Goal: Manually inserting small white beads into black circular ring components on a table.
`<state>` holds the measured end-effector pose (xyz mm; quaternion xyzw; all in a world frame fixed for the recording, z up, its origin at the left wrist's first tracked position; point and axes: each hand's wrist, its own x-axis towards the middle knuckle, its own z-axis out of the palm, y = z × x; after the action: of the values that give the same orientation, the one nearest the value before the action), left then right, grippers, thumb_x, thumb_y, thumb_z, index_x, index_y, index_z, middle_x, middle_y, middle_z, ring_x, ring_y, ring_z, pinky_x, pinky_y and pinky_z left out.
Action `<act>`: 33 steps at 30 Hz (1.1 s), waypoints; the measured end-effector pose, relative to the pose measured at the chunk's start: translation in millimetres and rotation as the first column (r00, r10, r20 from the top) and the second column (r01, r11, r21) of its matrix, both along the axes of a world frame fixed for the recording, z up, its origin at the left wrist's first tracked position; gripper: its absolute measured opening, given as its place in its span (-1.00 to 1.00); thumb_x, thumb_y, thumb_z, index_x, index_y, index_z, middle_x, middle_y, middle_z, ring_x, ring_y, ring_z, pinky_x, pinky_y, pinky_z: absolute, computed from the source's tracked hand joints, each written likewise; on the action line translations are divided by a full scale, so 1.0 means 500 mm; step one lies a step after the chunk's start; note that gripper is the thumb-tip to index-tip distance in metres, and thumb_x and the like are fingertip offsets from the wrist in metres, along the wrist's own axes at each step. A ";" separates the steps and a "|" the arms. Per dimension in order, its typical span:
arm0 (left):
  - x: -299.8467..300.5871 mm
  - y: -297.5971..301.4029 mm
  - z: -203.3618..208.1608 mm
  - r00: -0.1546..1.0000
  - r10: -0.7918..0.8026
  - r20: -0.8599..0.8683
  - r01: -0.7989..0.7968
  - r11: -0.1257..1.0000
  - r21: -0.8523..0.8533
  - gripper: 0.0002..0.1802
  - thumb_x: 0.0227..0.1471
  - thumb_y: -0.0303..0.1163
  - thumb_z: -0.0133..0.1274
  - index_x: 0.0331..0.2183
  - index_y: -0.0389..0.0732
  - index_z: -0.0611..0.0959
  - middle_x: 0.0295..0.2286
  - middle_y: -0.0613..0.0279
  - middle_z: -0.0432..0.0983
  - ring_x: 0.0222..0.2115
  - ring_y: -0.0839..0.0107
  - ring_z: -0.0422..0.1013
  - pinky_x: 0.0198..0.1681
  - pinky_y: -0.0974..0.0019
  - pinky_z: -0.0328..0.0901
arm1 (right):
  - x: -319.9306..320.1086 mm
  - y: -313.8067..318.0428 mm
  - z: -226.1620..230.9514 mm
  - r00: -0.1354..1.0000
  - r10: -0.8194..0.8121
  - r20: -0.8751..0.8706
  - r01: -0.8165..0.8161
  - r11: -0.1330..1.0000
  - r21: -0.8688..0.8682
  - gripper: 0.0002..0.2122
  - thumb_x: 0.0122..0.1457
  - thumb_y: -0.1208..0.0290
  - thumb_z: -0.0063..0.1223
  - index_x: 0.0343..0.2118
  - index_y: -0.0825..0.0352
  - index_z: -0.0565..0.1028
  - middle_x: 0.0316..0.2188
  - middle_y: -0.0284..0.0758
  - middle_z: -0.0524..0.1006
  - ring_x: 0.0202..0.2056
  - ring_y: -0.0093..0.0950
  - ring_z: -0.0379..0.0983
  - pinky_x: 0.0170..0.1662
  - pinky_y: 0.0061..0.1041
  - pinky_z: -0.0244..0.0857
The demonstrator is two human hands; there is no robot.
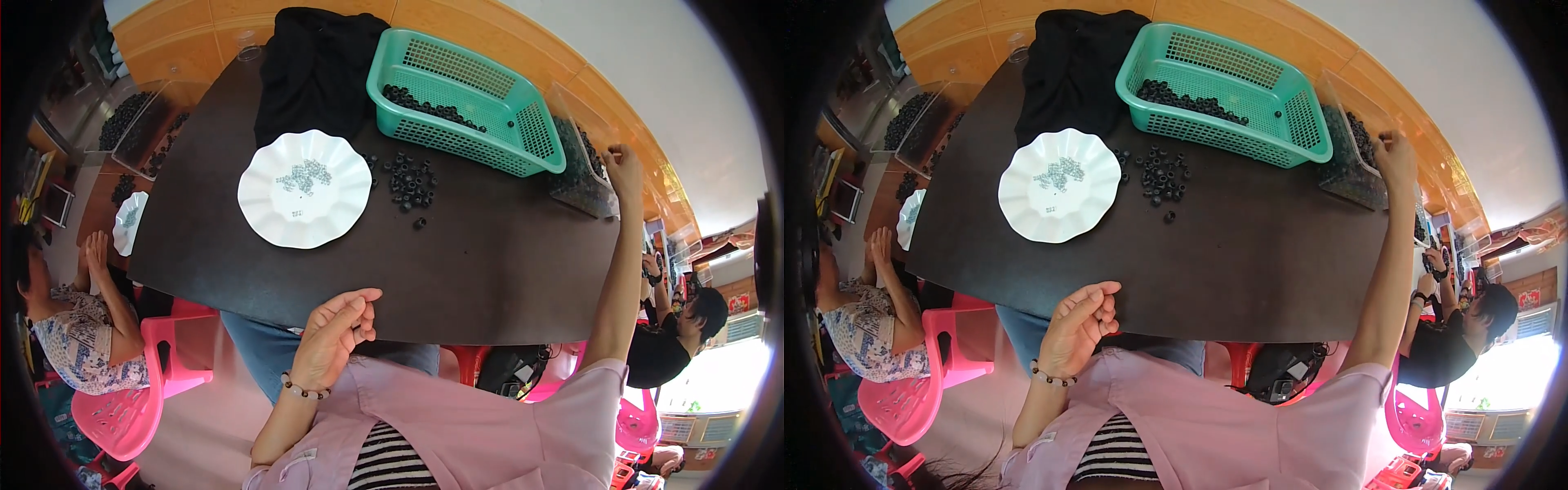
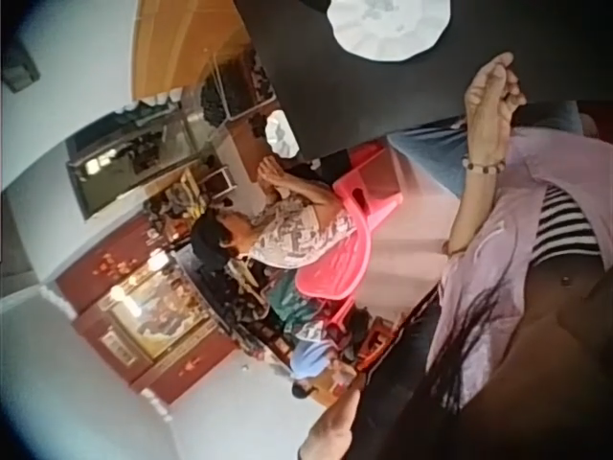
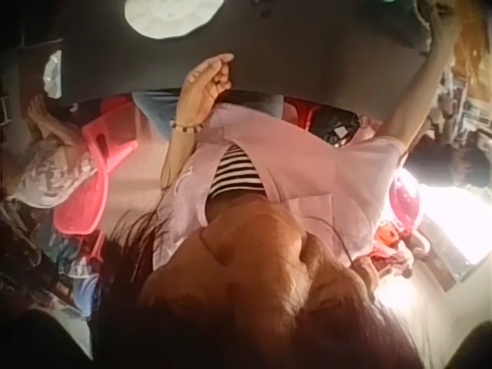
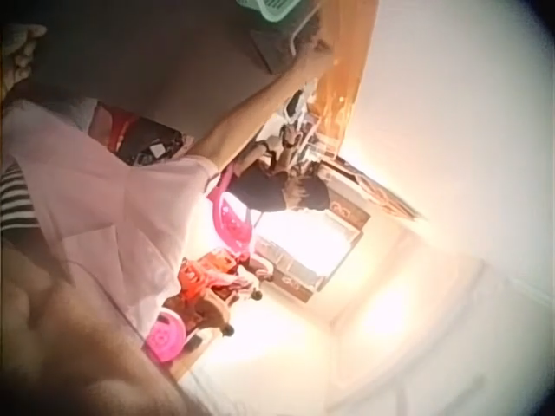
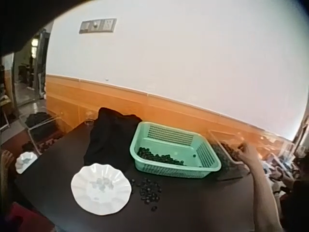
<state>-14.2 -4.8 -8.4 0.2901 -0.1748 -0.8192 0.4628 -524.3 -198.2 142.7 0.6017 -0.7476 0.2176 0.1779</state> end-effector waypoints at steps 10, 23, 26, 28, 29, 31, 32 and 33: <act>0.003 0.004 0.002 1.000 0.000 0.028 0.000 1.000 -0.003 -0.71 0.21 -0.39 -0.08 -0.10 -0.33 0.56 -0.44 0.36 0.43 -0.43 0.63 0.34 -0.31 0.46 0.33 | 0.013 0.009 -0.054 0.998 -0.068 0.014 0.069 0.994 -0.079 -0.72 0.08 0.20 0.13 -0.30 0.35 0.59 -0.42 -0.09 0.59 -0.35 -0.25 0.55 -0.24 -0.35 0.38; 0.001 0.012 -0.001 0.999 0.014 0.045 -0.014 1.000 -0.003 -0.72 0.20 -0.39 -0.06 -0.12 -0.34 0.56 -0.47 0.36 0.43 -0.44 0.63 0.35 -0.32 0.47 0.35 | 0.509 0.107 -0.209 0.556 0.800 0.223 -0.829 0.554 0.080 -0.72 -0.12 0.54 0.26 -0.28 0.25 0.51 -0.36 -0.32 0.47 -0.25 -0.27 0.33 -0.20 -0.38 0.30; 0.000 0.013 -0.002 0.999 0.014 0.036 -0.013 1.000 -0.021 -0.72 0.21 -0.38 -0.07 -0.11 -0.34 0.56 -0.47 0.36 0.43 -0.45 0.63 0.35 -0.32 0.49 0.34 | 0.526 0.096 -0.216 0.578 0.792 0.197 -0.814 0.578 0.068 -0.73 -0.13 0.53 0.27 -0.29 0.25 0.52 -0.35 -0.33 0.46 -0.24 -0.28 0.32 -0.21 -0.37 0.30; 0.001 0.013 0.000 0.999 0.018 0.041 -0.017 1.000 -0.022 -0.71 0.21 -0.38 -0.07 -0.11 -0.34 0.56 -0.47 0.36 0.43 -0.44 0.63 0.35 -0.32 0.49 0.34 | 0.533 0.088 -0.228 0.581 0.790 0.195 -0.812 0.580 0.065 -0.74 -0.13 0.53 0.27 -0.31 0.25 0.52 -0.35 -0.34 0.46 -0.24 -0.29 0.32 -0.21 -0.37 0.30; 0.001 0.012 0.001 0.999 0.018 0.046 -0.017 1.000 -0.022 -0.71 0.22 -0.37 -0.07 -0.11 -0.34 0.56 -0.47 0.36 0.43 -0.44 0.63 0.35 -0.33 0.49 0.34 | 0.534 0.084 -0.235 0.587 0.786 0.194 -0.807 0.587 0.064 -0.75 -0.13 0.52 0.27 -0.32 0.25 0.52 -0.34 -0.34 0.46 -0.24 -0.29 0.32 -0.22 -0.37 0.30; 0.000 0.008 0.004 0.999 0.021 0.050 -0.020 1.000 -0.005 -0.72 0.20 -0.37 -0.05 -0.13 -0.35 0.56 -0.47 0.35 0.43 -0.45 0.62 0.35 -0.33 0.46 0.33 | 0.534 0.076 -0.248 0.600 0.774 0.202 -0.798 0.596 0.089 -0.75 -0.12 0.51 0.28 -0.32 0.25 0.52 -0.32 -0.35 0.46 -0.23 -0.31 0.32 -0.24 -0.39 0.31; 0.000 0.005 0.005 0.998 0.023 0.056 -0.024 1.000 0.010 -0.73 0.19 -0.37 -0.04 -0.15 -0.35 0.57 -0.47 0.34 0.42 -0.46 0.60 0.35 -0.33 0.43 0.33 | 0.533 0.072 -0.254 0.614 0.761 0.208 -0.788 0.605 0.112 -0.76 -0.11 0.50 0.30 -0.32 0.26 0.52 -0.30 -0.36 0.47 -0.23 -0.33 0.32 -0.26 -0.40 0.31; 0.000 0.004 0.005 0.998 0.024 0.055 -0.025 1.000 0.012 -0.73 0.19 -0.37 -0.04 -0.15 -0.35 0.57 -0.47 0.34 0.42 -0.46 0.60 0.35 -0.33 0.43 0.33 | 0.533 0.071 -0.259 0.614 0.761 0.209 -0.789 0.604 0.113 -0.76 -0.11 0.50 0.30 -0.32 0.26 0.52 -0.30 -0.36 0.47 -0.23 -0.33 0.32 -0.26 -0.40 0.31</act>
<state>-13.9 -2.5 -5.8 0.3177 -0.1786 -0.8064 0.4658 -257.8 -162.7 13.2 0.8638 -0.4401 0.2407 -0.0464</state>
